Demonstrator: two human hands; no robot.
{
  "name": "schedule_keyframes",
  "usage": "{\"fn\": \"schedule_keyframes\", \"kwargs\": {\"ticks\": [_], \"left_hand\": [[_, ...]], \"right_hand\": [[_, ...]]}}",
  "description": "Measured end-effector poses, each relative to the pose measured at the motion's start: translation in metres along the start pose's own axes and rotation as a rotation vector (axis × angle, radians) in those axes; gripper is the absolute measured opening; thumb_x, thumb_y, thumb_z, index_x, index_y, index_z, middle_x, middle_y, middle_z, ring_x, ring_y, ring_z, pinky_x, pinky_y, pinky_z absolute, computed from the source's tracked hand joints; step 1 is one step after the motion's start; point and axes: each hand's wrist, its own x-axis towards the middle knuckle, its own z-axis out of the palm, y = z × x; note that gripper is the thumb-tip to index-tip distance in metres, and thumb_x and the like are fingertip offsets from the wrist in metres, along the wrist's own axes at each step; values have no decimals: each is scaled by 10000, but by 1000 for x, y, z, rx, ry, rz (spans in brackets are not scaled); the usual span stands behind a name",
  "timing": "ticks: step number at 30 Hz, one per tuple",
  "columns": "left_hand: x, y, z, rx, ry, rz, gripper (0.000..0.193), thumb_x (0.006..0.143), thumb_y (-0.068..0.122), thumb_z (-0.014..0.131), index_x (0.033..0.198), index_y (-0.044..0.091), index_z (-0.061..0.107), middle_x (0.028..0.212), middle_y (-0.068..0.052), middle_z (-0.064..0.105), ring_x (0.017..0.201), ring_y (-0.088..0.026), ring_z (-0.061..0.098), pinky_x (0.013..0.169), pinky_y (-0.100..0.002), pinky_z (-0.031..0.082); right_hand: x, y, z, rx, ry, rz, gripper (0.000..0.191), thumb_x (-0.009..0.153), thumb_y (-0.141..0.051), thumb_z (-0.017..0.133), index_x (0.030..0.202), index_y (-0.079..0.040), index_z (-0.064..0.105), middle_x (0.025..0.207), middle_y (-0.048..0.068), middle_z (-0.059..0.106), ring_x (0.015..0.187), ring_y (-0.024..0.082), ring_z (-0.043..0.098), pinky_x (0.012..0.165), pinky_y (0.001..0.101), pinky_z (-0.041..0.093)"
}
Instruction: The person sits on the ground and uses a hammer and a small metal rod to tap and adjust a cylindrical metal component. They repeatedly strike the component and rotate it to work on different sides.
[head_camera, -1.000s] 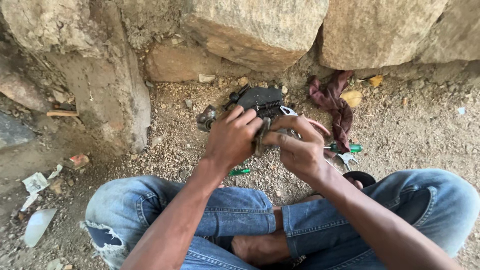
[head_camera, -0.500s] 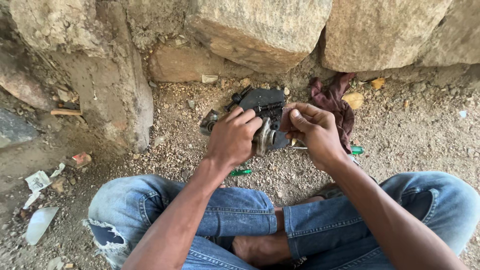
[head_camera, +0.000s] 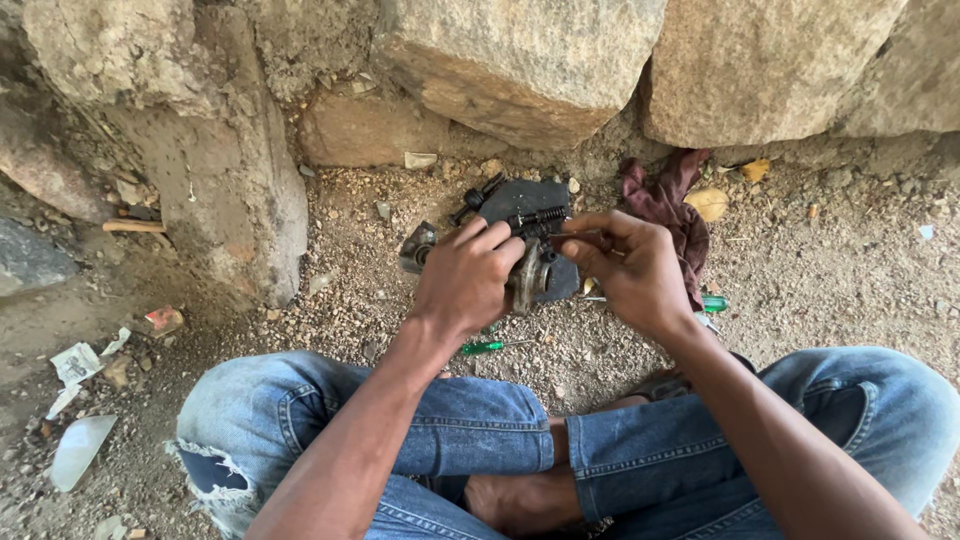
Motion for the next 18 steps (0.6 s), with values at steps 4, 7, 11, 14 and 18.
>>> {"fn": "schedule_keyframes", "kwargs": {"ticks": [4,7,11,14,18], "left_hand": [[-1,0,4,58,18,30,85,878,52,660,901,39,741,832,-47,708,769,-190,650,563,-359,597],[-2,-1,7,70,12,37,105,869,32,675,940,38,753,843,-50,714,763,-181,645,565,-350,597],[-2,-1,9,66,-27,37,113,875,20,685,959,31,759,849,-71,718,727,-175,625,527,-324,581],[-3,1,9,99,-27,56,117,863,1,680,938,39,761,855,-59,723,742,-176,630,559,-332,584],[-2,4,6,110,1,73,50,877,66,712,882,40,755,830,-59,714,746,-186,633,638,-374,595]], "right_hand": [[-5,1,-2,-186,-25,-225,166,920,-63,733,1081,-51,772,853,44,712,637,79,555,531,253,452],[-5,5,0,-252,-48,-318,157,946,-4,676,1068,-54,762,883,73,746,702,119,640,589,285,520],[-5,15,7,-269,-41,-632,205,911,118,585,978,-16,725,1009,112,750,899,182,756,754,288,621],[-4,24,11,-297,2,-704,219,901,150,573,920,-6,725,1001,130,748,842,204,763,687,265,643],[1,32,18,-345,98,-770,225,901,156,578,890,-12,728,983,118,756,798,194,754,603,249,643]]}}
